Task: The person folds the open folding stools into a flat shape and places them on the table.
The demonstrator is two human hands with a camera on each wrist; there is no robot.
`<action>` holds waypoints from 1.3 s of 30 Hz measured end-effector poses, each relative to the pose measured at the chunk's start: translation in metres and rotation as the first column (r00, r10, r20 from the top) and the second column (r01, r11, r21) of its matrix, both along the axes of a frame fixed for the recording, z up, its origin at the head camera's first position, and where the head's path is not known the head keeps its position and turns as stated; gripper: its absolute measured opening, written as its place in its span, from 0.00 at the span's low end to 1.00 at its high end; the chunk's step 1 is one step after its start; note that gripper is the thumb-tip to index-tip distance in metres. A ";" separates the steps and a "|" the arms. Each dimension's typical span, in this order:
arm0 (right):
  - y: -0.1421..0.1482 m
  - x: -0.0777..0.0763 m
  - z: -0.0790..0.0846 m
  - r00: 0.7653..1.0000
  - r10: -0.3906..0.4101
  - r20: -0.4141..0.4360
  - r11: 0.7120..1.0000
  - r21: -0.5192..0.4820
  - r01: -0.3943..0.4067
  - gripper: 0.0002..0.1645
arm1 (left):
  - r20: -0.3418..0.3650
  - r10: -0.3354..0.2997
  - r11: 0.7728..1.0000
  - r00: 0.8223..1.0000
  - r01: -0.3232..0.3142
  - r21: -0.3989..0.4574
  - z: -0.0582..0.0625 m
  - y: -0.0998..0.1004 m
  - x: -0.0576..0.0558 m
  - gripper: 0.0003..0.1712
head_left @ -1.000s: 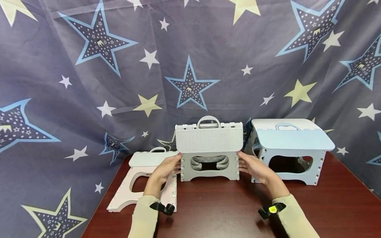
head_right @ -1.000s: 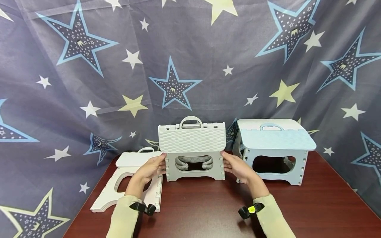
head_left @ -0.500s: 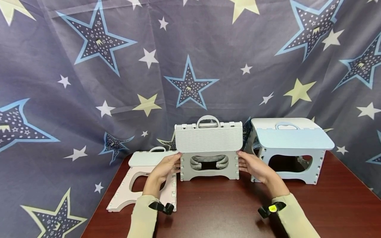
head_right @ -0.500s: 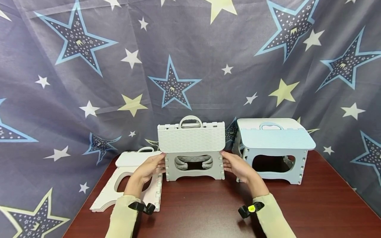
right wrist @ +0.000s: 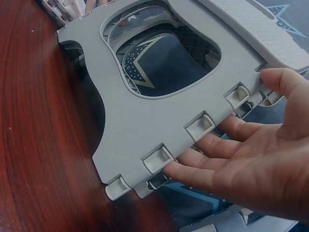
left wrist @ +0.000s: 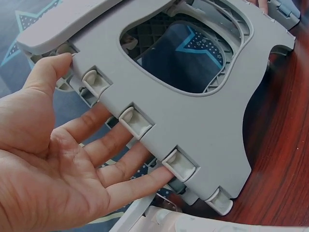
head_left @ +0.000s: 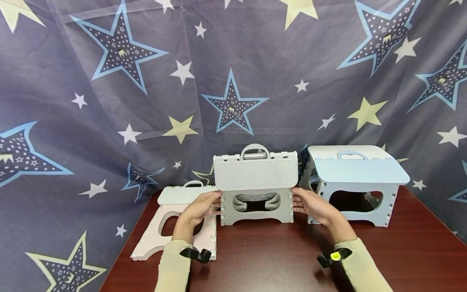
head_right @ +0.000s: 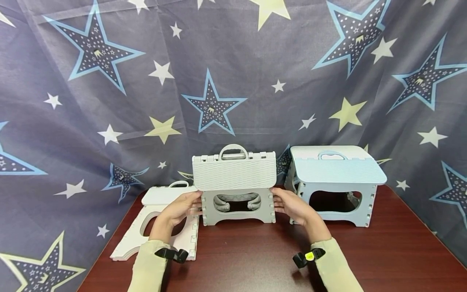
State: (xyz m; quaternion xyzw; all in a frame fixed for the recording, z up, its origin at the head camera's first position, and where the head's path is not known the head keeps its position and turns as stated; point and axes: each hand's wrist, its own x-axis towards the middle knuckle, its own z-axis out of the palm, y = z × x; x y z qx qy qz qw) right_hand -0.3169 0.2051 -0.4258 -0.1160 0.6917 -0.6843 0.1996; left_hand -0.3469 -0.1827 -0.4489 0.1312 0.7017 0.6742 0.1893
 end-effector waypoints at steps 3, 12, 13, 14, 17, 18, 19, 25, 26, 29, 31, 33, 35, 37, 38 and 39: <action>0.000 0.000 0.000 1.000 0.002 0.000 1.000 0.005 -0.002 0.18 | -0.002 -0.010 1.000 1.000 0.010 0.005 0.000 0.000 0.000 0.23; -0.003 -0.001 0.000 1.000 -0.030 0.007 1.000 -0.001 0.030 0.20 | 0.008 0.034 0.999 0.999 -0.033 -0.011 0.000 0.002 0.000 0.23; -0.003 -0.001 0.000 0.999 -0.033 0.007 0.999 -0.002 0.033 0.20 | 0.006 0.040 0.999 0.999 -0.040 -0.018 0.000 0.002 0.000 0.24; -0.003 -0.001 0.000 0.999 -0.036 0.007 0.999 -0.002 0.036 0.20 | 0.005 0.047 0.999 0.999 -0.047 -0.023 0.000 0.003 0.000 0.25; -0.004 -0.001 -0.001 0.999 -0.044 0.007 0.999 -0.006 0.044 0.20 | 0.004 0.066 0.997 0.998 -0.066 -0.035 -0.001 0.003 0.000 0.26; -0.004 -0.001 -0.001 0.999 -0.046 0.006 0.999 -0.009 0.046 0.20 | 0.004 0.073 0.997 0.997 -0.072 -0.036 -0.001 0.004 0.000 0.26; -0.004 -0.001 -0.001 0.999 -0.048 0.004 0.999 -0.010 0.048 0.20 | 0.005 0.079 0.996 0.997 -0.079 -0.038 -0.001 0.004 0.000 0.25; -0.006 -0.002 -0.002 0.998 -0.062 -0.004 0.998 -0.010 0.062 0.24 | -0.002 0.098 0.994 0.995 -0.098 -0.046 0.000 0.007 0.000 0.26; -0.006 -0.002 -0.003 0.998 -0.067 -0.003 0.998 -0.011 0.066 0.24 | -0.003 0.102 0.994 0.995 -0.102 -0.046 0.000 0.007 0.000 0.25; -0.007 -0.003 -0.003 0.997 -0.081 0.002 0.997 -0.011 0.081 0.23 | -0.001 0.117 0.992 0.993 -0.117 -0.042 0.000 0.009 0.001 0.26; -0.008 -0.004 -0.003 0.996 -0.092 0.008 0.996 -0.010 0.092 0.22 | -0.002 0.131 0.991 0.991 -0.131 -0.039 0.000 0.010 0.001 0.25; -0.008 -0.004 -0.004 0.995 -0.101 0.011 0.995 -0.005 0.101 0.22 | -0.004 0.144 0.989 0.990 -0.144 -0.036 -0.001 0.011 0.000 0.26; -0.009 -0.004 -0.004 0.994 -0.108 0.013 0.994 0.005 0.108 0.23 | -0.004 0.161 0.986 0.987 -0.162 -0.032 -0.001 0.012 0.000 0.27; -0.009 -0.005 -0.004 0.993 -0.116 0.014 0.993 0.013 0.115 0.25 | 0.001 0.180 0.983 0.984 -0.180 -0.029 -0.001 0.013 0.000 0.27; -0.009 -0.005 -0.004 0.993 -0.118 0.014 0.993 0.016 0.118 0.25 | 0.006 0.189 0.982 0.982 -0.189 -0.026 -0.001 0.013 0.000 0.27; -0.010 -0.005 -0.005 0.993 -0.121 0.014 0.992 0.019 0.121 0.26 | 0.006 0.194 0.981 0.981 -0.194 -0.028 -0.001 0.014 0.000 0.27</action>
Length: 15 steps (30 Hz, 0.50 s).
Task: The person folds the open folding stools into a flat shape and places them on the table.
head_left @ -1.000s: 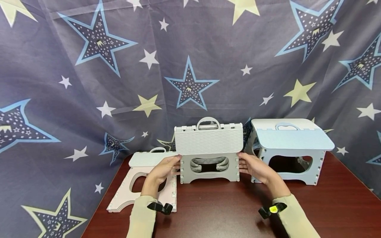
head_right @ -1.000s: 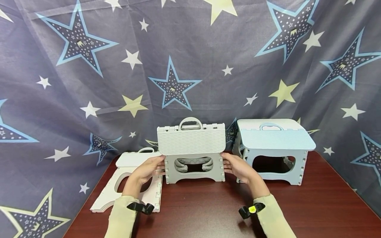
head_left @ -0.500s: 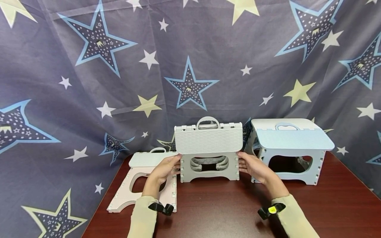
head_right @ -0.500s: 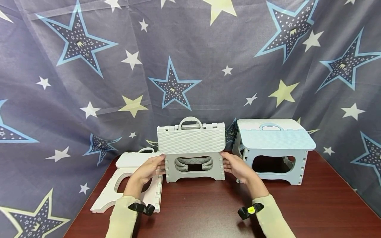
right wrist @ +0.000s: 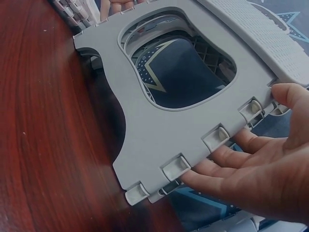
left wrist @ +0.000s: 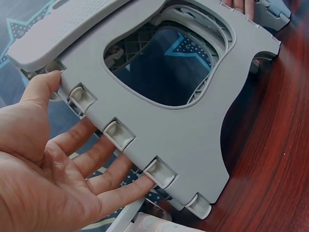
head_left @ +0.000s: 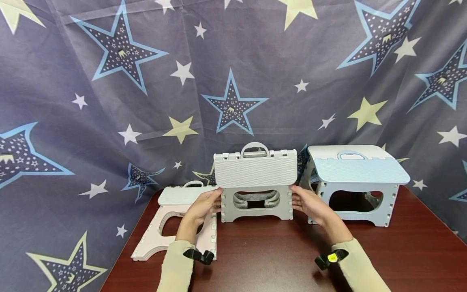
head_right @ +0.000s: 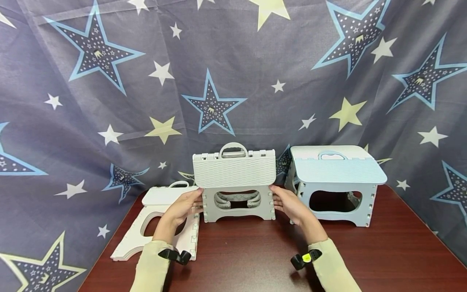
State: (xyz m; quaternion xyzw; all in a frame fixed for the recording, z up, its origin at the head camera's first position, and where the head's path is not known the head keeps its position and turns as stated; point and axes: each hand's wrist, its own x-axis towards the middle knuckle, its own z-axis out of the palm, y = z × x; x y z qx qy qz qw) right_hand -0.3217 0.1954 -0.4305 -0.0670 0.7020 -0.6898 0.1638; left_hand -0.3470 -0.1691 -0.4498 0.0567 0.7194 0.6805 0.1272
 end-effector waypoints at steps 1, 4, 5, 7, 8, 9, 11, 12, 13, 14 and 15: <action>0.000 0.000 0.000 1.000 -0.002 0.000 1.000 0.003 0.002 0.27 | 0.004 0.008 1.000 1.000 -0.008 0.003 0.000 0.000 0.000 0.27; 0.000 0.000 -0.001 1.000 -0.008 -0.003 1.000 0.008 0.008 0.28 | 0.001 0.016 1.000 1.000 -0.016 -0.007 0.000 0.001 0.000 0.27; 0.000 0.000 -0.001 1.000 -0.007 -0.005 1.000 0.010 0.008 0.29 | 0.001 0.020 1.000 1.000 -0.020 -0.008 0.000 0.001 0.000 0.27; 0.000 0.000 -0.002 1.000 -0.007 -0.011 1.000 0.014 0.007 0.31 | 0.000 0.025 1.000 1.000 -0.025 -0.010 0.000 0.001 0.000 0.28; 0.000 0.000 -0.002 1.000 -0.008 -0.014 1.000 0.014 0.008 0.32 | 0.000 0.026 1.000 1.000 -0.026 -0.011 0.000 0.001 0.000 0.28; -0.001 0.000 -0.002 1.000 -0.007 -0.016 1.000 0.015 0.007 0.32 | -0.001 0.027 1.000 1.000 -0.027 -0.011 0.000 0.002 0.000 0.28; -0.001 0.000 -0.002 1.000 -0.009 -0.019 1.000 0.015 0.009 0.32 | 0.000 0.032 0.999 1.000 -0.032 -0.010 0.000 0.002 0.001 0.28; -0.001 0.000 -0.002 1.000 -0.011 -0.019 1.000 0.015 0.012 0.32 | -0.002 0.032 0.999 1.000 -0.032 -0.010 0.000 0.003 0.000 0.28; -0.001 0.000 -0.002 1.000 -0.014 -0.018 1.000 0.015 0.014 0.32 | -0.008 0.030 0.999 1.000 -0.030 -0.014 -0.001 0.003 0.000 0.28; -0.001 0.000 -0.002 1.000 -0.016 -0.018 1.000 0.016 0.016 0.32 | -0.009 0.031 0.999 0.999 -0.031 -0.014 -0.001 0.003 0.000 0.28; -0.001 0.000 -0.002 1.000 -0.019 -0.016 1.000 0.016 0.019 0.32 | -0.010 0.032 0.999 0.999 -0.032 -0.014 -0.001 0.003 0.000 0.28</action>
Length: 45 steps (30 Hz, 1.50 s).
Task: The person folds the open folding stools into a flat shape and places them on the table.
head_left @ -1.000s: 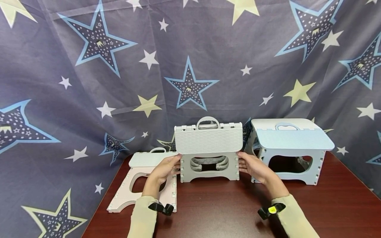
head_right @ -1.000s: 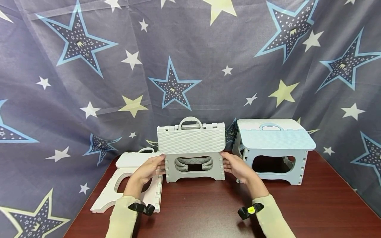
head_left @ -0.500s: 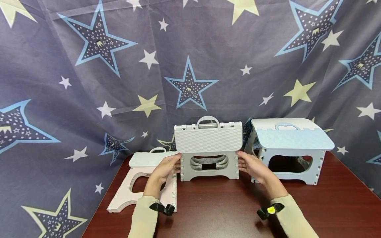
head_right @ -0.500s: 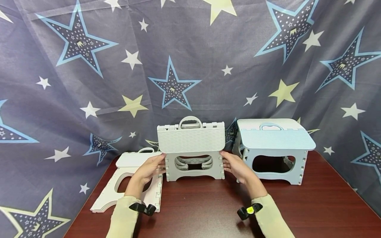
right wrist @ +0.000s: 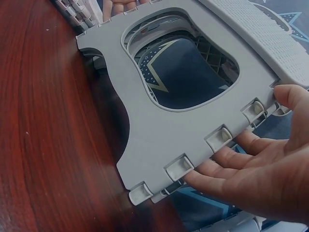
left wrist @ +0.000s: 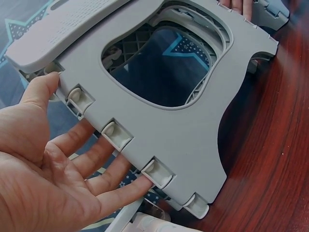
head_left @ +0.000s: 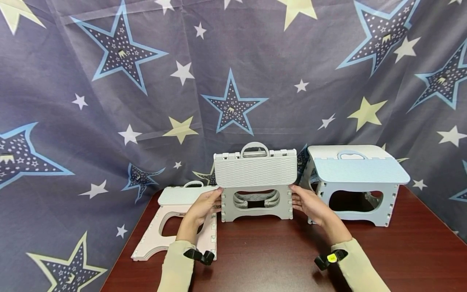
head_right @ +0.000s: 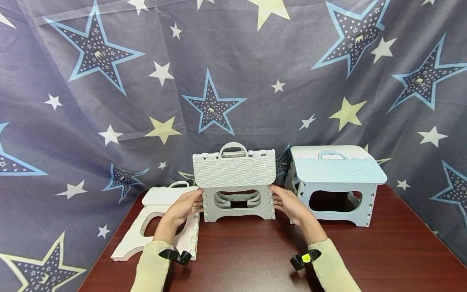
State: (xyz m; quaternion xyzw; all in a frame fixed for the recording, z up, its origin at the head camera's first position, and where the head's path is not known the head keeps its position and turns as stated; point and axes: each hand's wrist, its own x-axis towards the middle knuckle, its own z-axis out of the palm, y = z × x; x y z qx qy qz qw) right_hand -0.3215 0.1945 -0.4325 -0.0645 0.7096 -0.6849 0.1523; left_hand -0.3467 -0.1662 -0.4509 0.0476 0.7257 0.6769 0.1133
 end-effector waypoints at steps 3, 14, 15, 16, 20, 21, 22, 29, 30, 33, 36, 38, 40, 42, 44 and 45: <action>0.000 0.000 0.000 1.000 -0.008 0.007 1.000 0.005 0.008 0.32 | 0.003 0.002 1.000 1.000 -0.002 -0.008 0.000 0.000 0.000 0.28; 0.000 0.001 0.003 1.000 -0.026 -0.012 0.998 0.051 0.027 0.37 | 0.043 -0.007 0.997 0.999 0.010 -0.071 0.013 -0.004 0.008 0.36; 0.000 0.001 0.004 0.999 -0.031 -0.014 0.998 0.055 0.032 0.37 | 0.046 -0.009 0.997 0.999 0.012 -0.076 0.014 -0.004 0.009 0.36; 0.000 0.002 0.004 0.999 -0.035 -0.015 0.998 0.059 0.035 0.37 | 0.050 -0.011 0.997 0.999 0.015 -0.081 0.016 -0.004 0.009 0.36; -0.001 0.004 0.005 0.999 -0.036 -0.022 0.997 0.063 0.037 0.39 | 0.061 0.005 0.997 0.998 -0.001 -0.077 0.017 -0.003 0.010 0.32; 0.000 0.004 0.005 0.999 -0.031 -0.025 0.998 0.062 0.032 0.39 | 0.060 0.008 0.997 0.998 -0.004 -0.074 0.017 -0.003 0.010 0.32; 0.000 0.004 0.005 0.999 -0.024 -0.027 0.998 0.059 0.026 0.40 | 0.062 0.010 0.998 0.998 -0.006 -0.067 0.017 -0.003 0.010 0.31; 0.001 0.001 0.002 1.000 0.013 -0.012 1.000 0.013 -0.013 0.43 | 0.073 -0.019 0.999 0.997 0.022 -0.035 0.014 -0.003 0.008 0.33; 0.001 0.001 0.002 1.000 0.018 -0.007 1.000 0.004 -0.018 0.44 | 0.074 -0.029 0.999 0.997 0.031 -0.030 0.014 -0.003 0.007 0.33; 0.002 0.000 0.001 1.000 0.029 0.003 0.999 -0.022 -0.029 0.45 | 0.081 -0.055 0.998 0.995 0.057 -0.014 0.012 -0.004 0.006 0.35; 0.003 -0.001 0.000 0.999 0.035 0.006 0.999 -0.034 -0.035 0.45 | 0.082 -0.067 0.998 0.994 0.068 -0.009 0.012 -0.004 0.006 0.35; 0.004 -0.001 0.000 0.999 0.037 0.006 0.999 -0.038 -0.037 0.45 | 0.082 -0.075 0.997 0.994 0.075 -0.006 0.011 -0.005 0.005 0.35; 0.004 -0.001 0.000 0.999 0.038 0.006 0.998 -0.044 -0.038 0.45 | 0.083 -0.082 0.997 0.993 0.082 0.000 0.011 -0.005 0.004 0.35; 0.005 -0.001 0.000 0.999 0.038 0.005 0.998 -0.048 -0.038 0.45 | 0.084 -0.090 0.996 0.992 0.090 0.005 0.010 -0.005 0.004 0.34; 0.005 0.000 0.000 0.999 0.039 0.004 0.998 -0.051 -0.038 0.45 | 0.087 -0.096 0.995 0.992 0.096 0.010 0.010 -0.005 0.003 0.34; 0.005 0.000 0.000 0.999 0.038 0.004 0.998 -0.051 -0.037 0.45 | 0.088 -0.098 0.995 0.991 0.098 0.010 0.010 -0.005 0.003 0.34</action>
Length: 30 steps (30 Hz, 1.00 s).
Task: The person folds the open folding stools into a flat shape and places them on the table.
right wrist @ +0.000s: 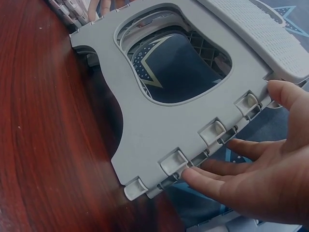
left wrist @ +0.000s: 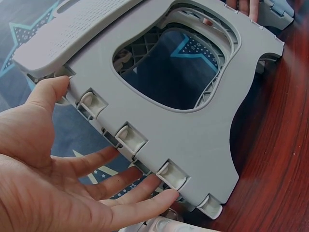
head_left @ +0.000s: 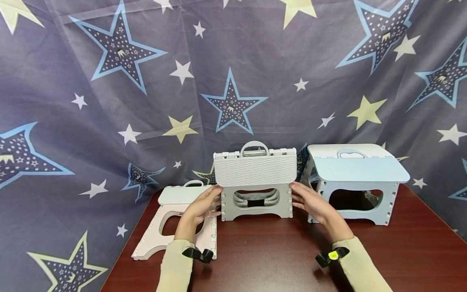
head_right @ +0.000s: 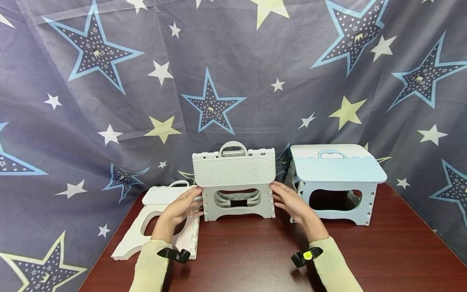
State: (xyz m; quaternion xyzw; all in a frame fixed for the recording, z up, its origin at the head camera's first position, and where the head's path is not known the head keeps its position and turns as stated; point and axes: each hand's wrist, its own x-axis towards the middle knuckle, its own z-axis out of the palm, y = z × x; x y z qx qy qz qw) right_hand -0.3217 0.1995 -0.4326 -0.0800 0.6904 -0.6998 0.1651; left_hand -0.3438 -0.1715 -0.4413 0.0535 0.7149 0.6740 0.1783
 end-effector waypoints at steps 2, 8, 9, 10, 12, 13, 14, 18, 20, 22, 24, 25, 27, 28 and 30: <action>0.000 0.000 0.000 1.000 -0.001 0.000 1.000 0.003 0.001 0.45 | -0.001 -0.003 1.000 1.000 0.003 -0.002 0.000 0.000 0.000 0.34; 0.000 -0.001 0.001 1.000 0.000 -0.005 1.000 0.009 0.000 0.45 | -0.005 0.000 1.000 1.000 0.000 0.001 0.000 0.000 0.000 0.34; 0.000 -0.001 0.001 1.000 0.000 -0.007 1.000 0.008 0.000 0.45 | -0.005 0.001 1.000 1.000 -0.001 0.002 0.000 0.000 0.000 0.34; 0.000 -0.001 0.001 1.000 0.000 -0.009 1.000 0.006 0.000 0.45 | -0.006 0.000 1.000 1.000 0.000 0.004 0.000 0.000 0.000 0.34; 0.000 -0.001 0.000 1.000 0.000 -0.012 1.000 0.003 0.001 0.45 | -0.007 0.001 1.000 1.000 -0.001 0.008 0.000 0.000 0.000 0.34; 0.000 -0.001 0.000 1.000 0.000 -0.014 1.000 0.002 0.000 0.45 | -0.008 0.001 1.000 1.000 -0.001 0.009 0.000 0.000 0.001 0.34; 0.000 -0.001 0.000 1.000 -0.001 -0.015 1.000 0.001 0.001 0.45 | -0.010 0.001 1.000 1.000 -0.001 0.009 0.000 0.000 0.001 0.34; 0.000 0.000 0.000 1.000 0.001 -0.016 1.000 0.002 -0.001 0.45 | -0.014 0.006 1.000 1.000 -0.006 0.006 0.000 0.000 0.002 0.34; 0.000 0.000 0.000 1.000 0.003 -0.017 1.000 0.003 -0.003 0.45 | -0.013 0.011 1.000 1.000 -0.011 0.004 0.000 0.001 0.002 0.34; 0.000 0.000 0.000 1.000 0.002 -0.017 1.000 0.004 -0.002 0.45 | -0.017 0.008 1.000 1.000 -0.008 0.002 -0.001 0.001 0.002 0.34; 0.000 0.000 0.000 1.000 0.003 -0.015 1.000 0.004 -0.003 0.45 | -0.016 0.008 1.000 1.000 -0.008 0.004 -0.001 0.001 0.001 0.34; 0.000 0.000 0.000 1.000 0.004 -0.013 1.000 0.004 -0.004 0.45 | -0.016 0.008 1.000 1.000 -0.008 0.004 -0.001 0.001 0.001 0.34; 0.001 -0.001 0.000 1.000 0.005 -0.008 1.000 0.004 -0.005 0.45 | -0.020 0.004 1.000 1.000 -0.004 0.007 -0.001 0.001 0.001 0.34; 0.001 -0.001 0.000 1.000 0.005 -0.005 1.000 0.005 -0.005 0.45 | -0.021 0.004 1.000 1.000 -0.004 0.008 -0.001 0.001 0.002 0.34; 0.001 -0.001 0.000 1.000 0.005 -0.001 1.000 0.007 -0.005 0.45 | -0.023 0.008 1.000 1.000 -0.008 0.008 -0.001 0.002 0.001 0.34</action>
